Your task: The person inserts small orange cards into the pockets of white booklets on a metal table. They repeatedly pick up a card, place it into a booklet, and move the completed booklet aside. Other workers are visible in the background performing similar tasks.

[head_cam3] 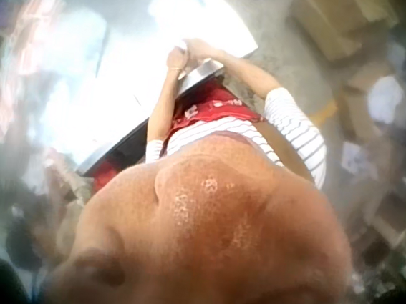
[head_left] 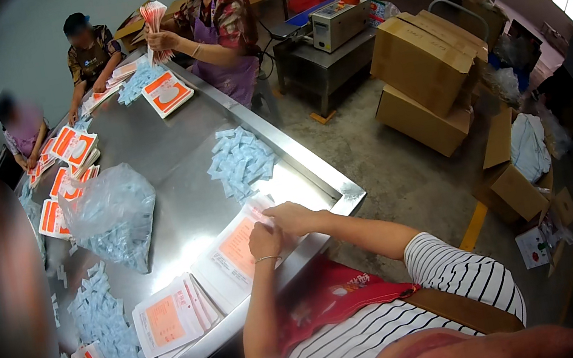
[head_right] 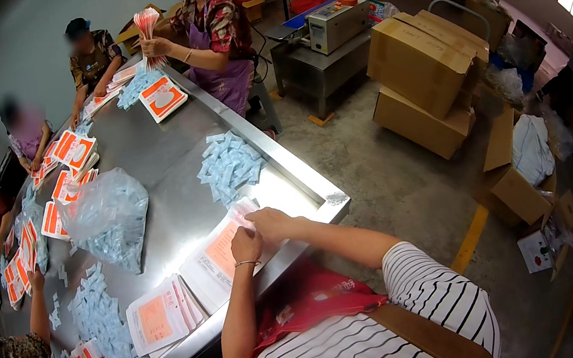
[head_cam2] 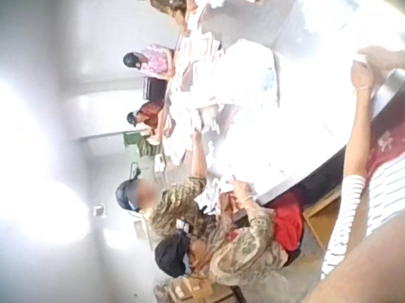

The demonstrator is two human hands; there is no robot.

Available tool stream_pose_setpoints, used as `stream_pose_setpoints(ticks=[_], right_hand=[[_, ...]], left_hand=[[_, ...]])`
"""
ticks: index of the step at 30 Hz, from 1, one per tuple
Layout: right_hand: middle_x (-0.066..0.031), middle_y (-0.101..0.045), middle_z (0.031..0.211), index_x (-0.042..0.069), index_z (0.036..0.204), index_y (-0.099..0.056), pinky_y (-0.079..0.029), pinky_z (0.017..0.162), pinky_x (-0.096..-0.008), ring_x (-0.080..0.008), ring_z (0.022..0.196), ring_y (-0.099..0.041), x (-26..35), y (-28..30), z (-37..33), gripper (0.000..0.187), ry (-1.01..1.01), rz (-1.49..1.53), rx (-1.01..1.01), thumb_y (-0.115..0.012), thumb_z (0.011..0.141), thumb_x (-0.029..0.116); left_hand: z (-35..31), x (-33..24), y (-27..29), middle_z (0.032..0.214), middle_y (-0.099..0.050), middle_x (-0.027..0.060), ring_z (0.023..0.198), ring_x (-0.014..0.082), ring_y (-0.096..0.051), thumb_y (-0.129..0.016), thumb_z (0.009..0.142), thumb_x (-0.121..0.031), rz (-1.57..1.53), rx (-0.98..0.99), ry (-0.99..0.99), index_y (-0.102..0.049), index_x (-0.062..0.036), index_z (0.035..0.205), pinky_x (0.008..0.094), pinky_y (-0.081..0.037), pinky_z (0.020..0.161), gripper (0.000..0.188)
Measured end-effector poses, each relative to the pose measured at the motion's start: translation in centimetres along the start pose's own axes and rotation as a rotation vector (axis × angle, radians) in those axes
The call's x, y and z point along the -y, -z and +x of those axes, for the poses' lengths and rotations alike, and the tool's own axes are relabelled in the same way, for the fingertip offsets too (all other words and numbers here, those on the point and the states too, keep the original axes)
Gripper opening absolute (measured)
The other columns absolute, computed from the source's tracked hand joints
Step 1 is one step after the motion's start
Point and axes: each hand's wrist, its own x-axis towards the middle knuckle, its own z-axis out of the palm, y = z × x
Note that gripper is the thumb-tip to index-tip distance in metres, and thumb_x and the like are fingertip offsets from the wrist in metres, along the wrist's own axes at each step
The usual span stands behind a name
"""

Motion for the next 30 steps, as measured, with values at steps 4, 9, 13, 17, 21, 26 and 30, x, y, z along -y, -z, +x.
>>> stream_pose_setpoints(ticks=[4, 9, 13, 17, 21, 26, 30], right_hand=[[-0.0180, -0.063, 0.091, -0.003, 0.109, -0.054, -0.046, 0.077, -0.0326, -0.0275, 0.085, -0.061, -0.7, 0.5, 0.6, 0.037, -0.084, 0.277, 0.007, -0.053, 0.078, 0.017], [-0.0139, -0.062, 0.073, -0.005, 0.088, -0.060, -0.048, 0.062, -0.0290, -0.0174, 0.066, -0.059, 0.0, 0.7, 1.1, 0.036, -0.156, 0.445, 0.152, -0.060, 0.076, 0.029], [-0.0077, -0.058, 0.064, -0.003, 0.075, -0.061, -0.044, 0.054, -0.0257, -0.0122, 0.059, -0.054, -0.1, 1.0, 1.4, 0.027, -0.265, 0.819, 0.293, -0.062, 0.075, 0.023], [-0.0055, -0.057, 0.064, -0.001, 0.070, -0.062, -0.047, 0.054, -0.0277, -0.0125, 0.058, -0.057, -0.4, 1.1, 1.0, 0.011, -0.397, 1.133, 0.359, -0.061, 0.068, 0.009], [-0.0164, -0.061, 0.068, -0.002, 0.071, -0.062, -0.050, 0.059, -0.0320, -0.0242, 0.060, -0.061, -1.1, -1.7, 2.0, 0.015, -0.026, 0.026, 0.074, -0.058, 0.062, 0.009], [-0.0122, -0.062, 0.090, -0.002, 0.094, -0.060, -0.052, 0.062, -0.0312, -0.0211, 0.075, -0.061, -1.4, 2.3, 3.9, 0.027, -0.262, 0.848, 0.316, -0.056, 0.079, 0.020], [-0.0124, -0.056, 0.106, 0.005, 0.106, -0.058, -0.046, 0.080, -0.0339, -0.0257, 0.096, -0.052, -8.6, -0.4, 6.5, 0.032, -0.025, 0.280, -0.045, -0.058, 0.076, 0.015]], left_hand=[[0.9, 3.5, -1.5, 0.064, -0.061, 0.0145, 0.058, 0.0245, -0.060, -0.063, 0.071, -0.020, -0.279, -0.109, -0.105, -0.057, 0.0024, 0.066, 0.0338, -0.048, 0.056, 0.024], [-0.5, 2.8, 0.6, 0.061, -0.061, 0.0087, 0.049, 0.0125, -0.056, -0.067, 0.071, -0.010, -0.820, 0.071, 0.001, -0.057, 0.0015, 0.063, 0.0237, -0.045, 0.046, 0.017], [-2.0, 1.5, 2.8, 0.061, -0.060, 0.0068, 0.051, 0.0114, -0.056, -0.066, 0.074, -0.010, -0.895, 0.159, 0.032, -0.055, -0.0007, 0.064, 0.0222, -0.045, 0.048, 0.017], [-2.2, 2.9, 2.5, 0.060, -0.056, 0.0056, 0.050, 0.0106, -0.054, -0.064, 0.075, -0.011, -1.066, 0.190, 0.012, -0.052, -0.0023, 0.066, 0.0219, -0.045, 0.047, 0.018], [-2.4, 2.3, 1.0, 0.056, -0.051, 0.0045, 0.047, 0.0103, -0.051, -0.057, 0.075, -0.005, -1.044, 0.057, -0.108, -0.046, -0.0036, 0.065, 0.0221, -0.043, 0.043, 0.015], [-2.7, 2.1, 2.6, 0.054, -0.048, 0.0033, 0.044, 0.0097, -0.048, -0.054, 0.073, -0.003, -1.009, -0.042, -0.036, -0.041, -0.0050, 0.063, 0.0225, -0.041, 0.041, 0.017], [-2.2, 2.7, 1.3, 0.053, -0.046, 0.0008, 0.042, 0.0089, -0.046, -0.053, 0.074, -0.005, -1.021, -0.045, -0.026, -0.042, -0.0065, 0.063, 0.0216, -0.038, 0.038, 0.016]])
